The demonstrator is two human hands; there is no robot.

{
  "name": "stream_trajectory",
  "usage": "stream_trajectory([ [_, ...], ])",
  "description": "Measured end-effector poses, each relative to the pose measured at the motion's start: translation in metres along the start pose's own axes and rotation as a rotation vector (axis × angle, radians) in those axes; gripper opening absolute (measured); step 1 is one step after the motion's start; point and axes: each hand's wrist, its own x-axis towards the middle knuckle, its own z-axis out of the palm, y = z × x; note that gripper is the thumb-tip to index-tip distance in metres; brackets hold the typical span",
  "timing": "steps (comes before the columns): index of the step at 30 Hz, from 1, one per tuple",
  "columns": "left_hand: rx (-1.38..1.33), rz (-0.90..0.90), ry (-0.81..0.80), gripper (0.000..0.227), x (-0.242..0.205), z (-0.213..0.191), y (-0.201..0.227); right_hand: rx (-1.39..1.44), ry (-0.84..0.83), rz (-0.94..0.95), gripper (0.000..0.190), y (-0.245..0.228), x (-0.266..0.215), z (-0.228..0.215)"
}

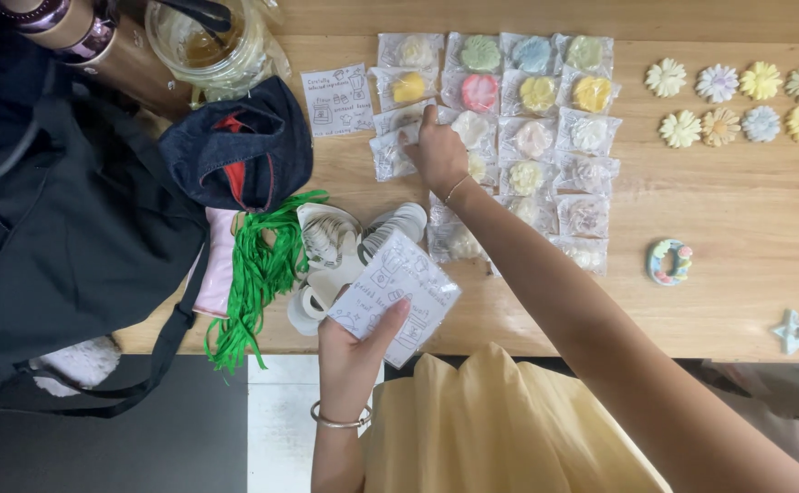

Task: The person picks up decorative flower-shaped candles and places them into small clear plastic bags, sometimes referencing a piece of paper.

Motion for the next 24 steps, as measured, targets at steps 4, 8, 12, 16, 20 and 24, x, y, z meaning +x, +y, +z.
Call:
stream_trajectory([
  [4, -0.077, 0.066, -0.024, 0.028, 0.002, -0.005, -0.011, -0.014, -0.011, -0.029, 0.058, 0.001, -0.009, -0.010],
  [8, -0.121, 0.058, -0.050, 0.032, -0.003, 0.005, 0.009, -0.003, 0.064, -0.154, 0.035, -0.015, -0.041, -0.058],
  [12, -0.106, 0.084, -0.076, 0.032, -0.005, 0.014, 0.008, 0.790, -0.230, 0.165, 0.027, -0.049, -0.113, -0.158],
  [16, -0.060, 0.187, -0.153, 0.034, -0.013, 0.029, 0.011, 1.393, -0.514, 0.156, 0.032, -0.041, -0.186, -0.214],
  [20, 0.158, 0.186, -0.243, 0.031, -0.021, 0.044, 0.005, 1.207, -0.448, 0.015, 0.044, -0.021, -0.233, -0.224],
  [24, 0.145, 0.220, -0.267, 0.035, -0.030, 0.067, -0.009, 0.965, -0.154, 0.073, 0.064, -0.040, -0.269, -0.242],
])
